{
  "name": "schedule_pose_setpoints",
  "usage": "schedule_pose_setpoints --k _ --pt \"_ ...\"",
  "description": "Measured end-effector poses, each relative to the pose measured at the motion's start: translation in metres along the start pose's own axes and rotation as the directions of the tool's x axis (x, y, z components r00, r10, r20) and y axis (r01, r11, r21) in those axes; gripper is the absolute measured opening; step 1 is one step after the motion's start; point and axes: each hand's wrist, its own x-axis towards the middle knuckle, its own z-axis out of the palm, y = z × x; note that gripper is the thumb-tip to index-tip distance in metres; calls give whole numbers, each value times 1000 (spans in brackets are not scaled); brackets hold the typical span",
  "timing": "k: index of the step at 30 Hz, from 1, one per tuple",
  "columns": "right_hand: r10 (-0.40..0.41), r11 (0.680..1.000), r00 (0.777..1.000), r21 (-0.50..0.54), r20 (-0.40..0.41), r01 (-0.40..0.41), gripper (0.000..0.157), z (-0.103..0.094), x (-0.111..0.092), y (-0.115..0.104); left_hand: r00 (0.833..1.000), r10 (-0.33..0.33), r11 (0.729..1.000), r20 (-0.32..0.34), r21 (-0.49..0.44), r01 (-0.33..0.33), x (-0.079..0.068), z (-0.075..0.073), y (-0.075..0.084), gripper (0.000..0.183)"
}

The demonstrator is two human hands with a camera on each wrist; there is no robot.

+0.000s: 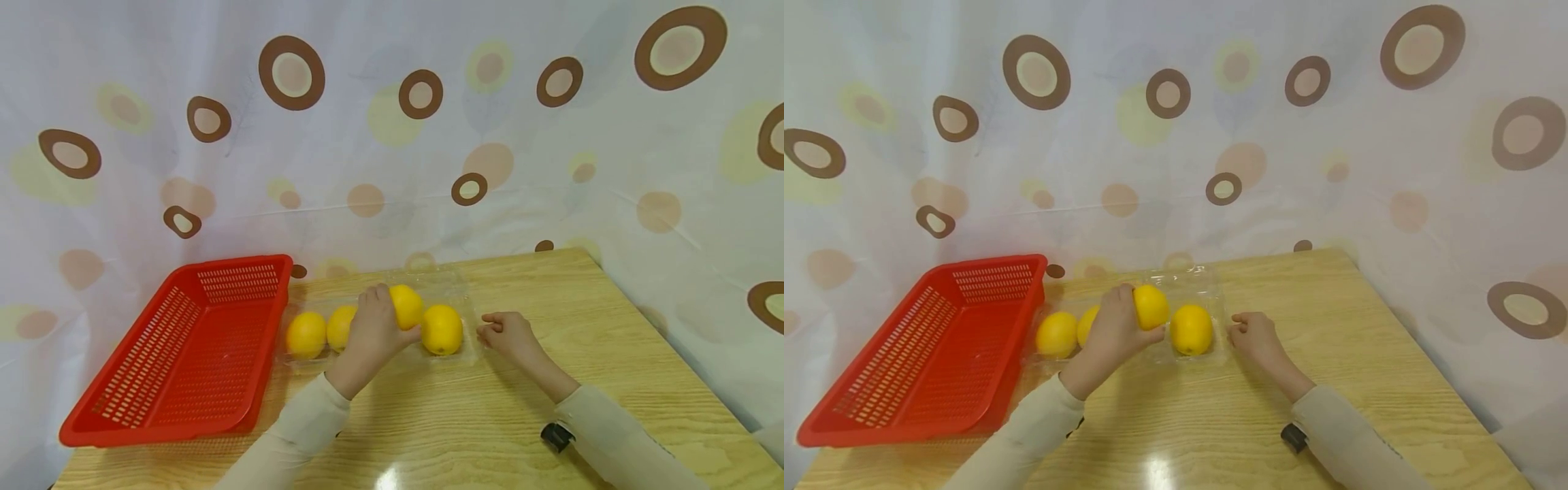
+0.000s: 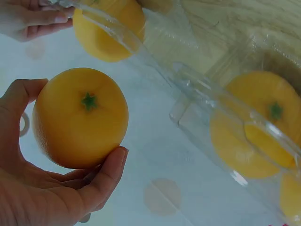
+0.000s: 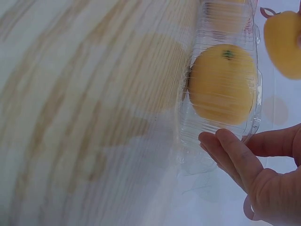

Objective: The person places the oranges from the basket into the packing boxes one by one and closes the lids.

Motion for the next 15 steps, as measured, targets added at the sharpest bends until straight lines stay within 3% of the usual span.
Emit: schedule_pose_setpoints --k 7,15 --pt "-11 1000 1000 -20 -6 11 38 1 0 1 998 -12 997 59 79 7 6 15 6 86" --pt "-9 1000 1000 -23 -9 9 38 0 -1 0 997 -26 998 76 60 21 11 29 4 79"
